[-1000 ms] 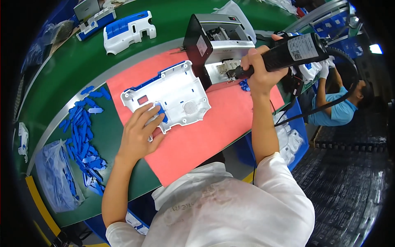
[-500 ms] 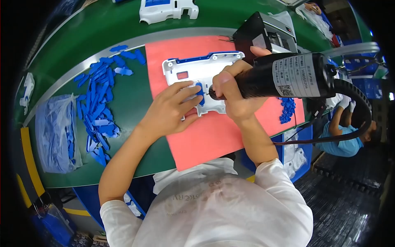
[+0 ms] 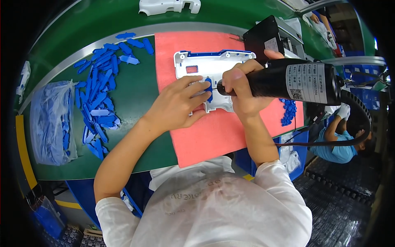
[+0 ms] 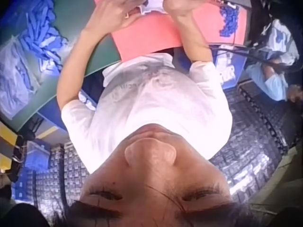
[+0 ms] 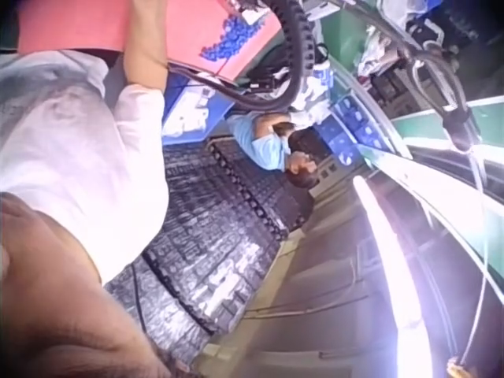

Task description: Assembling blue plastic components into a white housing using an electric screwdriver on an assembly line.

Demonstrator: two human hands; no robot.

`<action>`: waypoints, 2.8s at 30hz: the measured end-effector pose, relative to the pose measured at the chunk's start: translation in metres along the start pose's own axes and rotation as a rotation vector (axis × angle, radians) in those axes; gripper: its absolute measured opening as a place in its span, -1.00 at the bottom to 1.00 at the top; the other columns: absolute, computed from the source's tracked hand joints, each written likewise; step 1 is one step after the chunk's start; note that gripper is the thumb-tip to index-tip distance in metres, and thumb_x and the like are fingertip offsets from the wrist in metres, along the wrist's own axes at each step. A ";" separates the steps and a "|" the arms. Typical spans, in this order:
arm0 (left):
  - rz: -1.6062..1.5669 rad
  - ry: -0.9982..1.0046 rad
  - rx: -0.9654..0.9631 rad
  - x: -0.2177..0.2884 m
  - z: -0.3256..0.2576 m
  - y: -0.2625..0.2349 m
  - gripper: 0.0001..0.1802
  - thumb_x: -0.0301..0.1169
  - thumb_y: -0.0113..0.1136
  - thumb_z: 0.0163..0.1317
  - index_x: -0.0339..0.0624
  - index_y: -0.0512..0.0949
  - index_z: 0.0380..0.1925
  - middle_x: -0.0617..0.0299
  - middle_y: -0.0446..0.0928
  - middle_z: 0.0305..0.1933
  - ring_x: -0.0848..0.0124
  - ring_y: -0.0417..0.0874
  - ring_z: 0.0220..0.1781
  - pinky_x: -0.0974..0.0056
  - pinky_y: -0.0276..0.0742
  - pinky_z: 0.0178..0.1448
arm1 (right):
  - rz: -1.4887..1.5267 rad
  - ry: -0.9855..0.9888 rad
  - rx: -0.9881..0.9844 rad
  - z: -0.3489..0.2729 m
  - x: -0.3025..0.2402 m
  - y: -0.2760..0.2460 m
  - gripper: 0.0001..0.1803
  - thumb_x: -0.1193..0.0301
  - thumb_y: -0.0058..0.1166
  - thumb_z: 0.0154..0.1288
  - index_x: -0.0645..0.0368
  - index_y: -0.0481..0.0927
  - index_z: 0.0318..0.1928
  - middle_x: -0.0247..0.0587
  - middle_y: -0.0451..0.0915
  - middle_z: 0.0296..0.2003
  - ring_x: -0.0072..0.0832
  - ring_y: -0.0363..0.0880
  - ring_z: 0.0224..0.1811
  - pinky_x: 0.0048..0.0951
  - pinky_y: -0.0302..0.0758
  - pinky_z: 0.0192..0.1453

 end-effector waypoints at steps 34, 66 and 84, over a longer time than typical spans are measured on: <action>0.000 -0.003 0.042 -0.002 0.001 -0.002 -0.61 -0.31 0.39 -0.10 -0.25 0.67 -0.22 0.15 0.55 0.05 0.13 0.49 0.19 0.12 0.49 0.22 | -0.054 0.051 -0.141 -0.013 0.002 0.001 -0.53 0.69 0.01 0.19 0.12 0.10 0.00 -0.34 0.43 -0.54 -0.61 0.41 -0.57 -0.52 0.43 -0.37; 1.282 -0.455 -0.060 -0.287 0.085 -0.098 -0.43 -0.50 -0.03 0.30 -0.02 0.23 0.34 0.15 0.28 0.41 0.09 0.36 0.38 -0.30 0.37 0.22 | -0.112 -0.033 0.451 0.019 -0.010 -0.168 -0.50 0.66 0.23 0.12 0.41 0.41 0.09 -0.51 0.46 -0.55 -0.78 0.40 -0.53 -0.68 0.37 -0.40; 0.945 -0.327 -0.008 -0.022 -0.033 -0.079 -0.41 -0.69 0.08 -0.03 -0.24 0.45 0.12 0.05 0.36 0.34 0.07 0.33 0.39 -0.17 0.08 0.45 | 0.320 0.069 0.304 0.016 -0.050 -0.104 -0.24 0.62 0.06 0.20 0.15 -0.04 0.33 -0.25 0.37 -0.61 -0.47 0.37 -0.68 -0.35 0.43 -0.52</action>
Point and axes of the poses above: each hand's wrist, its own z-axis towards the middle knuckle, its own y-axis out of the palm, x = y × z, the point moved 6 cm from there along z, towards the middle knuckle
